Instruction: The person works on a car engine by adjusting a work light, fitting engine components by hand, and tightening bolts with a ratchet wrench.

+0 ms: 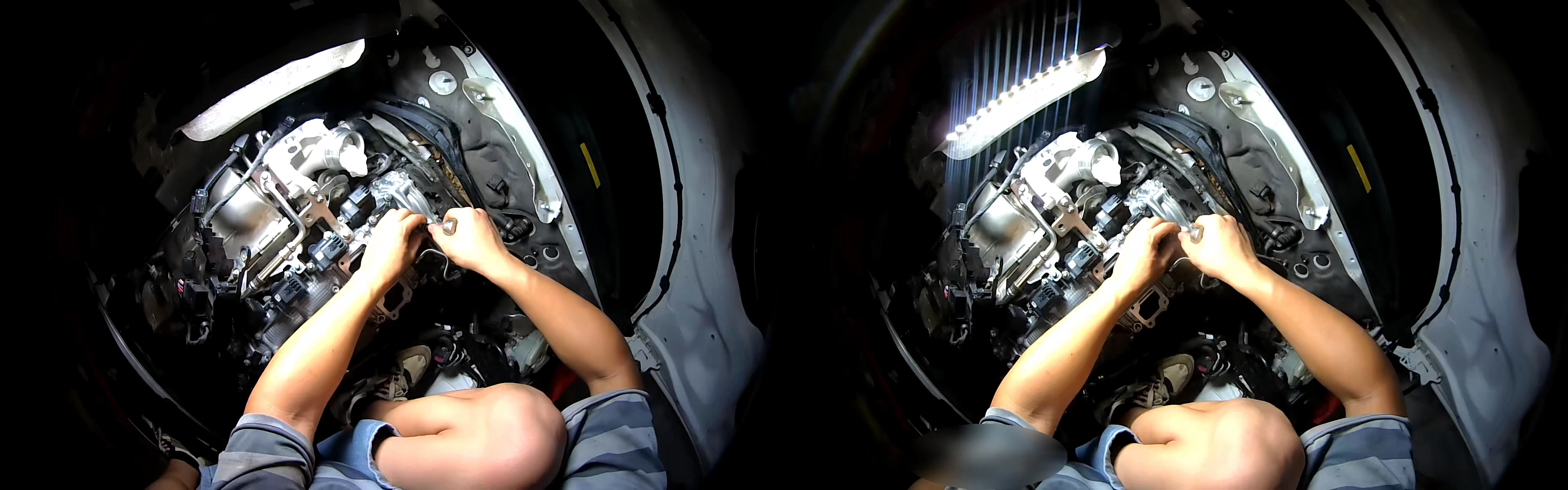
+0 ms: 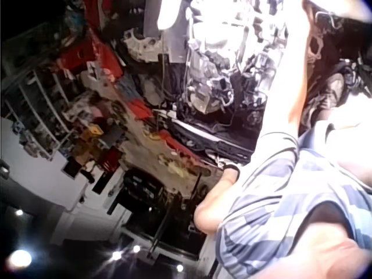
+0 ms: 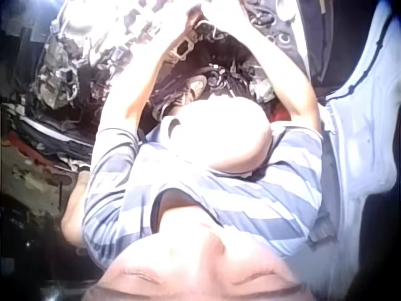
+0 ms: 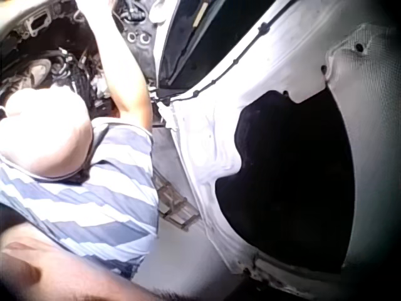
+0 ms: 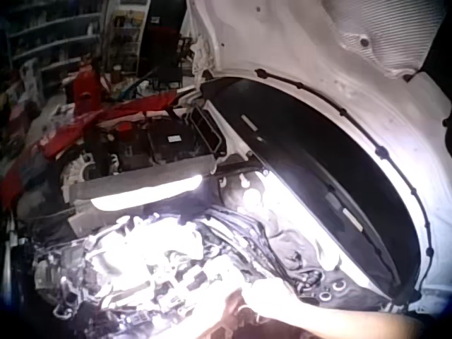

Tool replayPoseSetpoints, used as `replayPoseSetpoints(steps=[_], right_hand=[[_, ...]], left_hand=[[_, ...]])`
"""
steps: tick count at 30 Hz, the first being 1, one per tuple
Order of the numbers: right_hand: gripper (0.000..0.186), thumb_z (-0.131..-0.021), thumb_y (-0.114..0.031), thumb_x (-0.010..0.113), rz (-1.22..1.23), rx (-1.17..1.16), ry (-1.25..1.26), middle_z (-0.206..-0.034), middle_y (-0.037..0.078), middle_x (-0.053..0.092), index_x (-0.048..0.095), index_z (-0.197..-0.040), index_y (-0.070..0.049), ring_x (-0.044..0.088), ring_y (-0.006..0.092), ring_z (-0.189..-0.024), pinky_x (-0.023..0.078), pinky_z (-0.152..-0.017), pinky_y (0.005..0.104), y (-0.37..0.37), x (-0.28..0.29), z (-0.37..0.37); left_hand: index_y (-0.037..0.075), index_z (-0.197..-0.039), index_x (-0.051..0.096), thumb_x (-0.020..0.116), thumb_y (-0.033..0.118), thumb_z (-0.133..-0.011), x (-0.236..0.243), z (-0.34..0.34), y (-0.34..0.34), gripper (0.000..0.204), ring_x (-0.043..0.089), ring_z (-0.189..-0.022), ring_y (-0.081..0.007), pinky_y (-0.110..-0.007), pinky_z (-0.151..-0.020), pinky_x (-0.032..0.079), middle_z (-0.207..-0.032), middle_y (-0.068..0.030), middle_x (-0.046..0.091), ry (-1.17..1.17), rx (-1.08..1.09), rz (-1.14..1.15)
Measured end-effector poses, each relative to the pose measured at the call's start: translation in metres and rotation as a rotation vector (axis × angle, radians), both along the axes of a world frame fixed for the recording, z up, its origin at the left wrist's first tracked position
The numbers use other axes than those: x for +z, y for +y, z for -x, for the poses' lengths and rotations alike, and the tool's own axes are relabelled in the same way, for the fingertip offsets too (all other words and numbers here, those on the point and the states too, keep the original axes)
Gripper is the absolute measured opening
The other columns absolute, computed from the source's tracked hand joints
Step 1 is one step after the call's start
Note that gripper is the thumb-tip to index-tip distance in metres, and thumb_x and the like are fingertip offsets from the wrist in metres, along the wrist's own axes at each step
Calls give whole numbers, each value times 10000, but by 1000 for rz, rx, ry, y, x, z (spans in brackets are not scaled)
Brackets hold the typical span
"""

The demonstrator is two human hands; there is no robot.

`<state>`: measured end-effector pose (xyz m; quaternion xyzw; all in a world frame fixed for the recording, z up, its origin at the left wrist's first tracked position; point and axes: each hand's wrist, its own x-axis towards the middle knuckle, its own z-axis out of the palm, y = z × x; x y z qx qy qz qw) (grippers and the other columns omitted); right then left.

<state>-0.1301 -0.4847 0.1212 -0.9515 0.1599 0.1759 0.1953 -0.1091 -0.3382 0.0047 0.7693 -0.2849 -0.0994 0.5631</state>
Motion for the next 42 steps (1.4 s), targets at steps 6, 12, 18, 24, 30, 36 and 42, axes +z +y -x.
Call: replayPoseSetpoints(steps=[6,12,18,24,30,36,42], right_hand=[[334,-838,-321,704,-70,105,32,-757,221,690,684,-783,9,692,412,-756,554,-700,465,-6,1,-5],[249,-872,-334,685,227,956,146,-751,136,714,692,-879,-85,720,327,-740,570,-678,436,-13,8,-37],[170,-906,-303,625,179,1314,94,-732,96,712,705,-892,-154,706,313,-689,548,-651,439,-16,7,-65],[330,-818,-391,709,276,607,260,-830,154,732,735,-848,-63,720,341,-815,578,-745,438,-6,17,-31],[328,-761,-364,728,272,94,173,-860,193,730,748,-852,-49,710,386,-832,565,-778,464,26,8,-17],[265,-831,-354,672,201,1131,22,-660,115,678,669,-764,-98,686,320,-639,543,-609,420,-24,5,-51],[222,-761,-293,662,231,1036,-173,-602,93,670,650,-606,-136,671,283,-557,524,-598,396,-19,-11,-32]], left_hand=[[12,-996,688,752,103,-761,-5,1,-2,260,607,-939,-340,-415,-844,508,-961,-147,631,1,30,11],[38,-1012,731,757,107,-777,0,-7,4,246,588,-969,-321,-403,-879,491,-975,-132,634,5,-74,-36],[37,-959,730,716,82,-804,-1,-4,2,162,574,-932,-323,-420,-853,483,-961,-114,619,58,-57,-23],[26,-1002,729,719,56,-776,-2,-2,-3,228,595,-928,-321,-407,-854,497,-947,-124,631,-5,-4,24],[46,-1004,751,728,73,-753,-8,-3,1,254,576,-911,-319,-409,-830,498,-947,-114,639,3,-5,-55],[40,-903,704,666,64,-764,-9,-1,-7,146,544,-887,-325,-420,-804,485,-917,-124,584,-123,-46,-53],[62,-992,718,670,81,-775,-5,7,-2,223,567,-958,-305,-410,-862,492,-987,-104,615,-60,-53,-129]])
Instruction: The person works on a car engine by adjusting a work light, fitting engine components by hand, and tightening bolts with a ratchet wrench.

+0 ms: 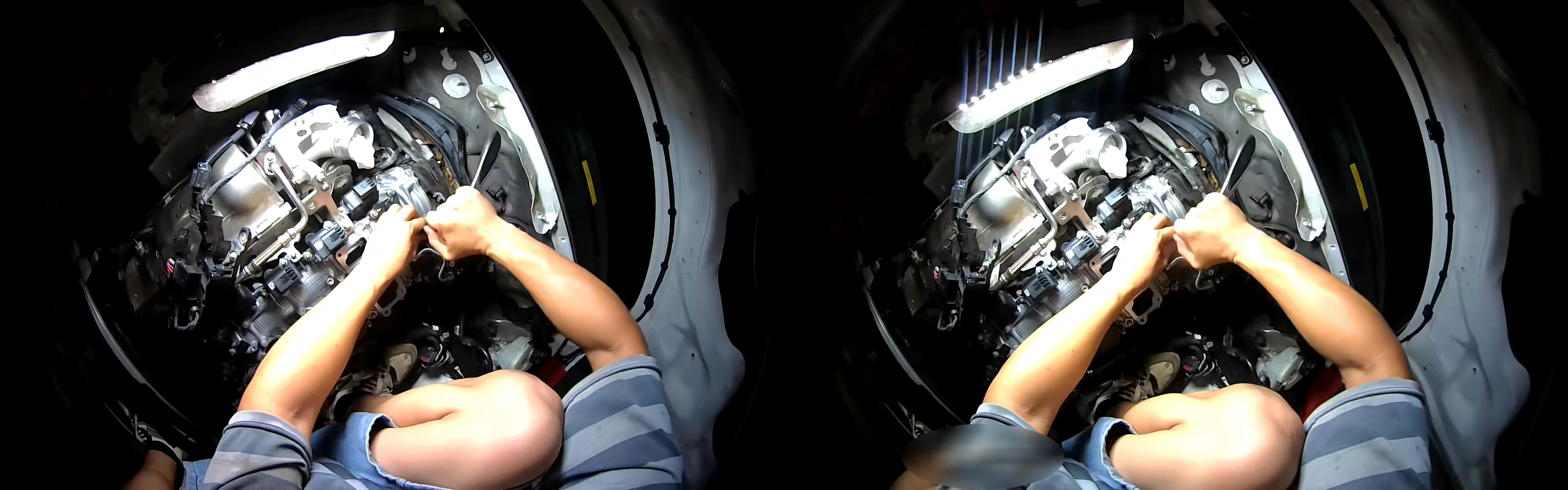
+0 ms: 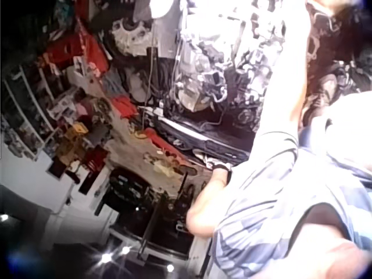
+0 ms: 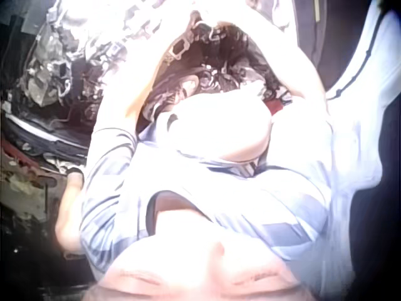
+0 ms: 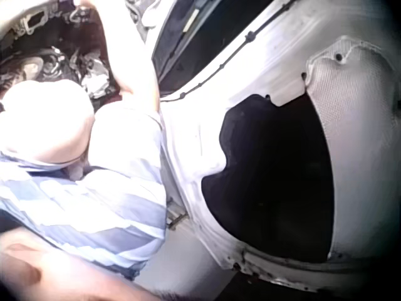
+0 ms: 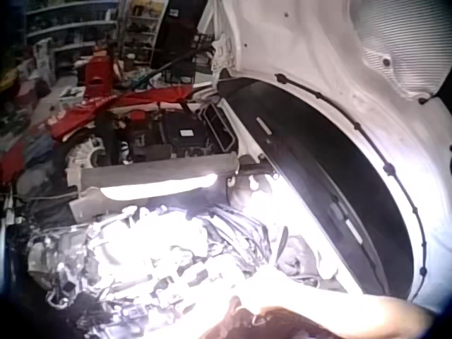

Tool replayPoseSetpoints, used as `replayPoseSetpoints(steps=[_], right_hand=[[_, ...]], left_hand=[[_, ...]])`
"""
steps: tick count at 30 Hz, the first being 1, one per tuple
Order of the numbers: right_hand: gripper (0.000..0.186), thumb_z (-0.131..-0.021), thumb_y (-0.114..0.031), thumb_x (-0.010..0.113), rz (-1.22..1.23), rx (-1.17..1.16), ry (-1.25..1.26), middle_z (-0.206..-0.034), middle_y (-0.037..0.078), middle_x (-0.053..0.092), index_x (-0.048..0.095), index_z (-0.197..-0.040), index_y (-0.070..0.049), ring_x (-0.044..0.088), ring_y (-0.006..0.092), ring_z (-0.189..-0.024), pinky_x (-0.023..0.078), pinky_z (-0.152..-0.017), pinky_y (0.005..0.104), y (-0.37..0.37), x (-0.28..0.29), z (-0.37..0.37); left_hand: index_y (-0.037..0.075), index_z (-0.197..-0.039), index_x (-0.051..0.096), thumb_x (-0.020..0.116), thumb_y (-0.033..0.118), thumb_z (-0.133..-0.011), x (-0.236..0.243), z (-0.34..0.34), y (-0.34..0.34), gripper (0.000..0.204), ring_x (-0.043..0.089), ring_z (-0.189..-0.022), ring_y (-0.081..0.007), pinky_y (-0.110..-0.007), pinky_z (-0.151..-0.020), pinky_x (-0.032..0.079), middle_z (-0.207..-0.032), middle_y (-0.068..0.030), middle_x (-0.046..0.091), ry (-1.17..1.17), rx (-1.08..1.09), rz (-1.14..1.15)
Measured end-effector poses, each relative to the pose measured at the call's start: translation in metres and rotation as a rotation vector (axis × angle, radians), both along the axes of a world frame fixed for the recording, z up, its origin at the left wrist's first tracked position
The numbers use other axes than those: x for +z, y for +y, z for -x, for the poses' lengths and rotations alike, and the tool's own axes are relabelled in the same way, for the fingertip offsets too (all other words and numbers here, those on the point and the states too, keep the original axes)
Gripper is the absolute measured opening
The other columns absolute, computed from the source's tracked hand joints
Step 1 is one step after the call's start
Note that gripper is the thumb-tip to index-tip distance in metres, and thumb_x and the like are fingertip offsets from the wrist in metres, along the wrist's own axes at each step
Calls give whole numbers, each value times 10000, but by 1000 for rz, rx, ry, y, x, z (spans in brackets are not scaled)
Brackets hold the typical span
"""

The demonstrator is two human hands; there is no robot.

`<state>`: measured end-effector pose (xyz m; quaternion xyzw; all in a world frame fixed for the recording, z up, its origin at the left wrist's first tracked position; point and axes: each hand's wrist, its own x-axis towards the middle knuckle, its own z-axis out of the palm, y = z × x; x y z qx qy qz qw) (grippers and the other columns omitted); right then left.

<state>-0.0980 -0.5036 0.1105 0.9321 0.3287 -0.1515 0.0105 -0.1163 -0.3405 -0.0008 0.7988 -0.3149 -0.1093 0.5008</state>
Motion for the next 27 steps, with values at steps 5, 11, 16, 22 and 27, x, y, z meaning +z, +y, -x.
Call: replayPoseSetpoints(steps=[5,11,16,22,27], right_hand=[[263,-786,-301,644,-57,-400,-100,-613,148,651,654,-637,-85,673,338,-616,539,-616,445,5,-3,13],[309,-804,-388,727,-54,-139,35,-674,89,660,652,-716,-101,680,300,-667,537,-660,428,3,18,6],[286,-852,-377,697,3,-93,-32,-702,63,673,636,-737,-123,687,271,-699,539,-670,386,15,37,17],[304,-856,-388,699,-155,-291,15,-691,108,669,664,-770,-98,681,329,-683,541,-637,438,20,8,32],[326,-846,-397,713,-95,-397,171,-689,168,671,716,-829,-71,682,362,-713,550,-657,447,31,10,21]], left_hand=[[62,-1004,718,701,90,-778,-3,-7,1,228,564,-921,-321,-411,-847,488,-962,-106,631,-30,65,89],[59,-993,714,697,90,-793,1,0,7,202,598,-900,-319,-417,-807,504,-946,-108,643,-62,105,129],[-45,-1350,516,720,55,-821,28,23,49,576,555,-1127,-381,-431,-985,471,-1205,-212,589,2,261,4],[-20,-1352,532,694,74,-860,30,42,63,526,568,-1194,-405,-443,-1057,445,-1292,-262,581,138,325,-78],[-48,-1327,523,662,30,-843,23,43,63,510,616,-1047,-414,-458,-947,497,-1189,-262,607,120,355,-22]])
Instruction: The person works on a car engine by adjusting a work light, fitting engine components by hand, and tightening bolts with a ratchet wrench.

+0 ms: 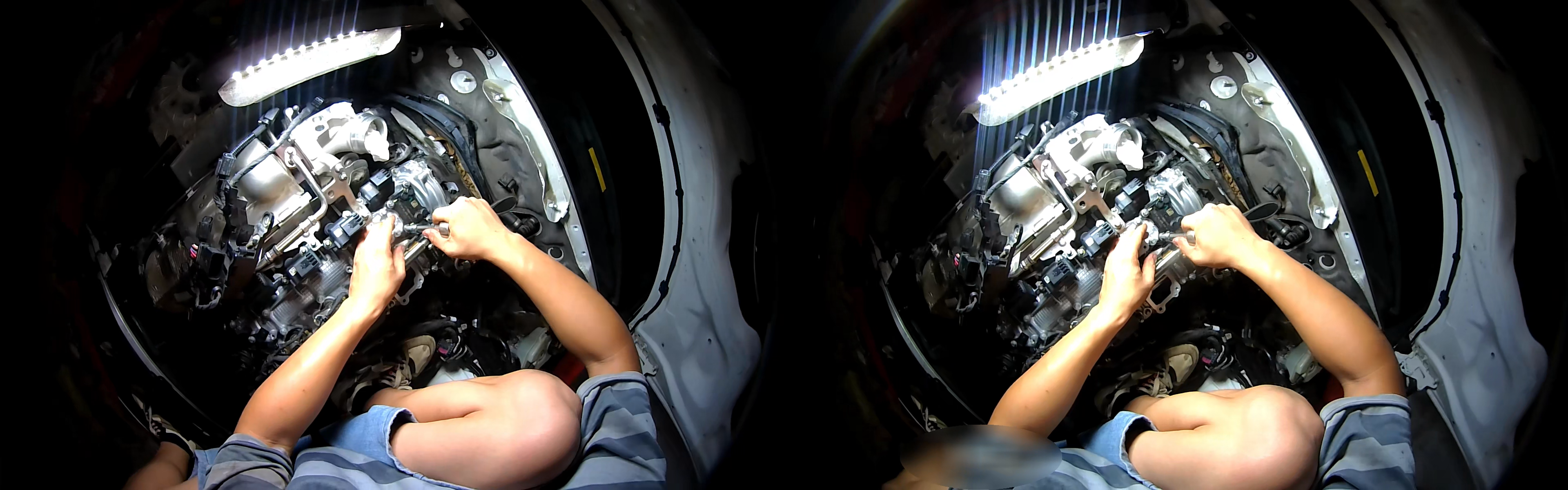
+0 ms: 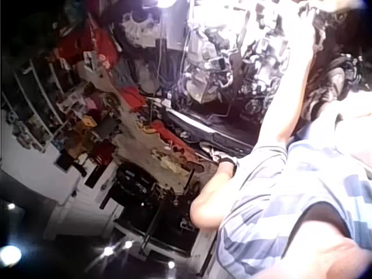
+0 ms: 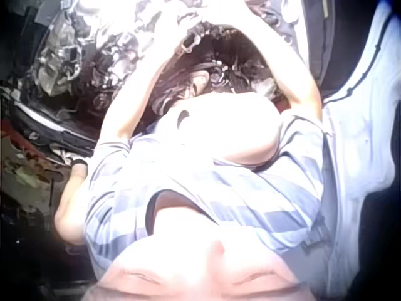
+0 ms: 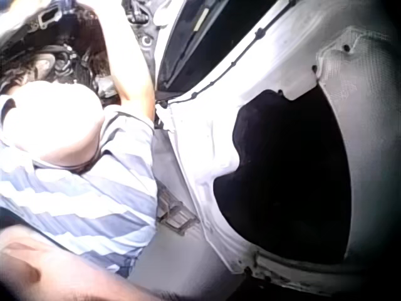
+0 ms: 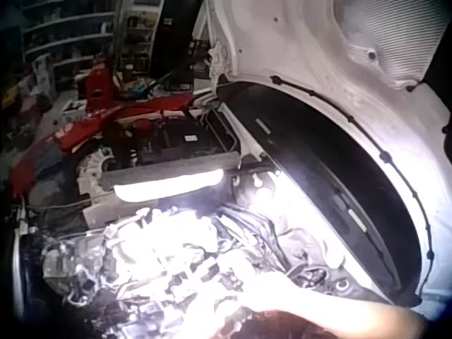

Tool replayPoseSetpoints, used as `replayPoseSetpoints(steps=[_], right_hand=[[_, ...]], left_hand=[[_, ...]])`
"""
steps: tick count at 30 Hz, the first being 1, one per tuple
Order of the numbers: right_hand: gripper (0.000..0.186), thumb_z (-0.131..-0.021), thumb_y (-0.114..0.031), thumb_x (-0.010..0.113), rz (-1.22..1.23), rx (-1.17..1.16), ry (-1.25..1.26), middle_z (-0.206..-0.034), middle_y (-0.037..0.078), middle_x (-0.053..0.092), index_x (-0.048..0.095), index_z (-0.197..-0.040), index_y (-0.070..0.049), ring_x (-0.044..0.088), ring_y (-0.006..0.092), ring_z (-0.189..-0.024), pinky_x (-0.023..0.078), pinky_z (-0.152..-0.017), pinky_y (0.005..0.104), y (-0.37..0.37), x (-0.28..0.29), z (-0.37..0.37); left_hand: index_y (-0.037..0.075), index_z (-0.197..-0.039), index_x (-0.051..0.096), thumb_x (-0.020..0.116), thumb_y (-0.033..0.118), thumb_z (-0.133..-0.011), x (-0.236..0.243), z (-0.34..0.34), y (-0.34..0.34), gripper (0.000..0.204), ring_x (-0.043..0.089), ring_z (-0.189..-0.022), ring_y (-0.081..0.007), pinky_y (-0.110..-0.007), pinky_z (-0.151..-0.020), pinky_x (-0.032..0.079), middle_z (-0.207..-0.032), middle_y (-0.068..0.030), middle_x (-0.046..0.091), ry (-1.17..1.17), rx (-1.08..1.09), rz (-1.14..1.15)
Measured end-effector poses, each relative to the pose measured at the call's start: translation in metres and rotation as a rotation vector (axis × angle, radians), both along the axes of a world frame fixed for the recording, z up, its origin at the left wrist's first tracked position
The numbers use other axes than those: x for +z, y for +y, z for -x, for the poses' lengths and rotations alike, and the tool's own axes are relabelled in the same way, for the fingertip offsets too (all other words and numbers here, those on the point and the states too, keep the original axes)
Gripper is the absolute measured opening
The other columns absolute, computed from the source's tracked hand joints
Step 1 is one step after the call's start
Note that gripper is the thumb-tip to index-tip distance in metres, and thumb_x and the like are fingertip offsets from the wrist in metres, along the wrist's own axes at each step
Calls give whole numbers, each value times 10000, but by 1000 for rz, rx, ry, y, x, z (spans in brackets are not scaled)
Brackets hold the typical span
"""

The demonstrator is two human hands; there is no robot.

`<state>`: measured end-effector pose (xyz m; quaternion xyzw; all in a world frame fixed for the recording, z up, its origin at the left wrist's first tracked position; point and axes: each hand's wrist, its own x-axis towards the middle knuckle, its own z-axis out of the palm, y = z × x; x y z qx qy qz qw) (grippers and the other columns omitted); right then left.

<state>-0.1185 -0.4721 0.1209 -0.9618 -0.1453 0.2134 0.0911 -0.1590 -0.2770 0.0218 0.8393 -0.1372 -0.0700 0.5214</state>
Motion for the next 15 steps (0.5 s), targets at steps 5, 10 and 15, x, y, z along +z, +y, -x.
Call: replayPoseSetpoints(steps=[5,10,15], right_hand=[[235,-840,-323,684,304,314,202,-781,131,730,731,-839,-93,724,333,-753,578,-733,425,14,16,-22],[72,-764,-173,670,166,783,-31,-648,62,652,635,-771,-110,659,270,-636,498,-656,390,-3,0,-35],[112,-675,-159,705,240,616,171,-677,117,691,672,-708,-58,695,313,-642,538,-614,425,26,14,-38]], left_hand=[[-17,-1305,567,661,14,-809,7,-2,-2,506,606,-1065,-388,-442,-946,510,-1196,-187,644,-50,-49,-39],[27,-1286,606,655,34,-800,22,-6,-9,489,586,-1019,-342,-415,-920,517,-1229,-118,646,-52,-139,-91],[22,-1254,619,680,17,-803,20,-10,-18,456,585,-965,-338,-429,-882,509,-1041,-134,651,110,-46,26]])
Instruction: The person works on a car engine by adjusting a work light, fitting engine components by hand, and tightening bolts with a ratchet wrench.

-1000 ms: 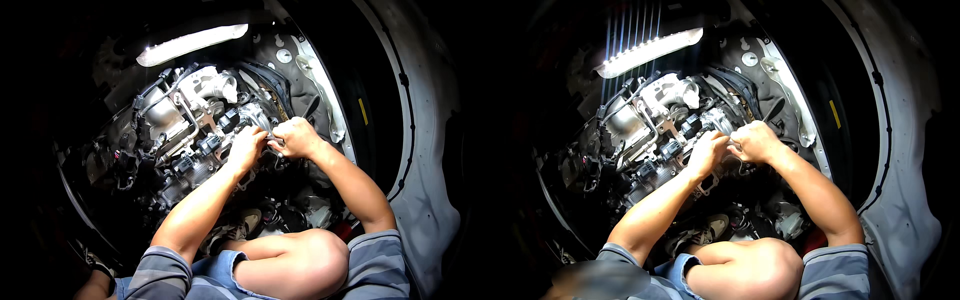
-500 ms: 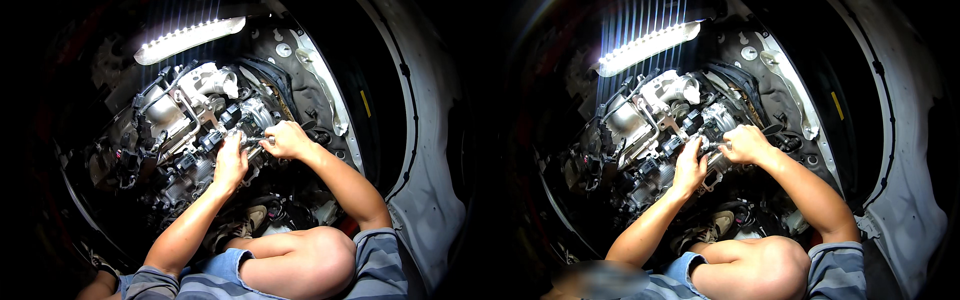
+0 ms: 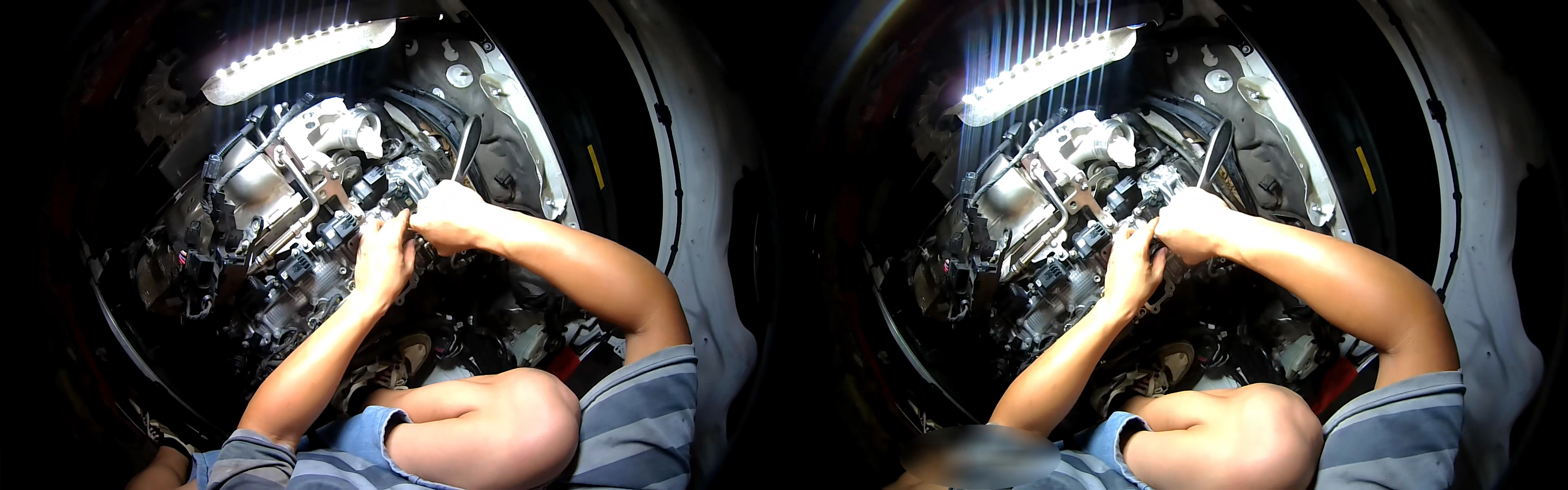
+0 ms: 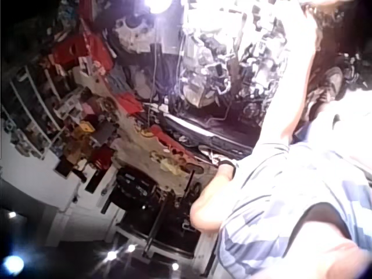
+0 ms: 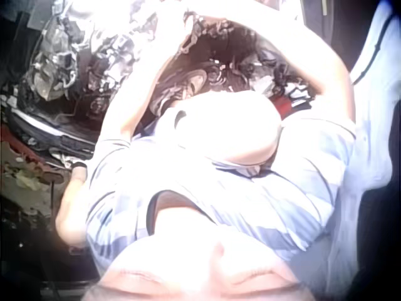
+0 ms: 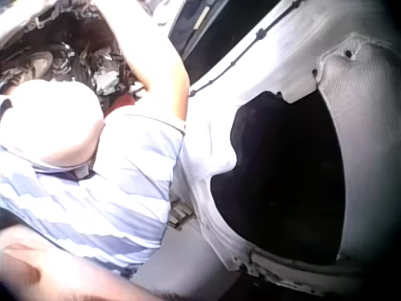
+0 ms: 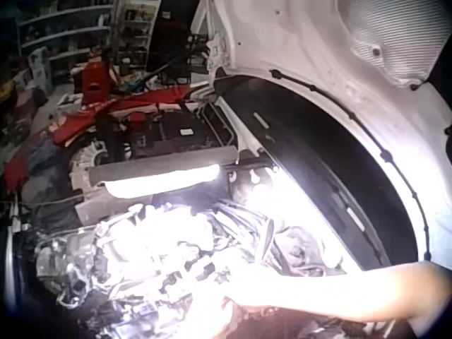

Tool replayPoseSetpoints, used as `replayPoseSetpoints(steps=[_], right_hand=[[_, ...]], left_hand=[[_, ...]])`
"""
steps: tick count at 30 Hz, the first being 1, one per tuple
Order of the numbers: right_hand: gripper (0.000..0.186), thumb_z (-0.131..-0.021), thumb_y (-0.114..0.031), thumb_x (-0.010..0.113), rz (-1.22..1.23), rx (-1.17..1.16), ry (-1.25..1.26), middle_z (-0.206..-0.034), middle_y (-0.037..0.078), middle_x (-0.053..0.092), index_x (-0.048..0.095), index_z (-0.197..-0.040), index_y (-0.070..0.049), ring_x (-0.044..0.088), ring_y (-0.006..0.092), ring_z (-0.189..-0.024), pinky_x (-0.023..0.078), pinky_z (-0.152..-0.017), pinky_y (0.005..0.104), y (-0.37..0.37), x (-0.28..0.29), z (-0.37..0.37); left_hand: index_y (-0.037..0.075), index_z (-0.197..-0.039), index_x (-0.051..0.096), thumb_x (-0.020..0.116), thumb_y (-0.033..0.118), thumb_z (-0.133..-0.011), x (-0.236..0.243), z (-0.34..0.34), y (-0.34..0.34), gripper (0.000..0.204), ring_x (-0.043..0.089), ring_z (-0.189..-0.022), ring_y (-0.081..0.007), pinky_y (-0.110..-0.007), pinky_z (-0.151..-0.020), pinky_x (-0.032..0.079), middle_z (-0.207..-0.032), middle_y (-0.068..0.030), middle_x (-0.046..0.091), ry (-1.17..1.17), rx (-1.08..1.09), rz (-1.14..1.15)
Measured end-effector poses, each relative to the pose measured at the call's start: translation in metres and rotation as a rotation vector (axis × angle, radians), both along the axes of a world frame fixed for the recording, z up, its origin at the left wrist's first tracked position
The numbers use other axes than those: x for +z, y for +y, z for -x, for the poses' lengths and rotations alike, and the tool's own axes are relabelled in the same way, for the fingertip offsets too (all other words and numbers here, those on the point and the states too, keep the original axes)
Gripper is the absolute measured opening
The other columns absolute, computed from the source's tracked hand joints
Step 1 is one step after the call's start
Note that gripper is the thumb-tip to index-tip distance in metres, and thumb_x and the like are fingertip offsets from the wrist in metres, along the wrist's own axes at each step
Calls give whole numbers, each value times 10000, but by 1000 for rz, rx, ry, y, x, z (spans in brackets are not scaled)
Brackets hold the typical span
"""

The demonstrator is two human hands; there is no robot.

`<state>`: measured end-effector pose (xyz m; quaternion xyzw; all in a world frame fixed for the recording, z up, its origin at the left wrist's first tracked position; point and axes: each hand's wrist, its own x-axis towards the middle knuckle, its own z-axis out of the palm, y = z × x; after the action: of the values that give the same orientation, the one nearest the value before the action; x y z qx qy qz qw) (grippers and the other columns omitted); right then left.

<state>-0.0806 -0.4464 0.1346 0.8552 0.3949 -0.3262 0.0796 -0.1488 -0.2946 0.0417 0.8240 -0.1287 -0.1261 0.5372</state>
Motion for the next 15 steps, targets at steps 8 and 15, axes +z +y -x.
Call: replayPoseSetpoints(steps=[8,15], right_hand=[[147,-680,-228,703,65,-357,-144,-702,140,707,727,-726,-91,714,313,-693,556,-670,410,9,1,20],[215,-799,-309,704,-51,-230,-88,-684,116,684,680,-753,-100,697,323,-683,557,-658,433,-13,14,12]], left_hand=[[31,-1030,690,717,59,-788,-30,-8,-14,246,602,-978,-325,-407,-894,502,-997,-119,672,-166,-83,8],[39,-1064,689,735,91,-812,-29,-10,-14,261,605,-961,-314,-409,-848,508,-966,-115,668,-277,-93,100]])
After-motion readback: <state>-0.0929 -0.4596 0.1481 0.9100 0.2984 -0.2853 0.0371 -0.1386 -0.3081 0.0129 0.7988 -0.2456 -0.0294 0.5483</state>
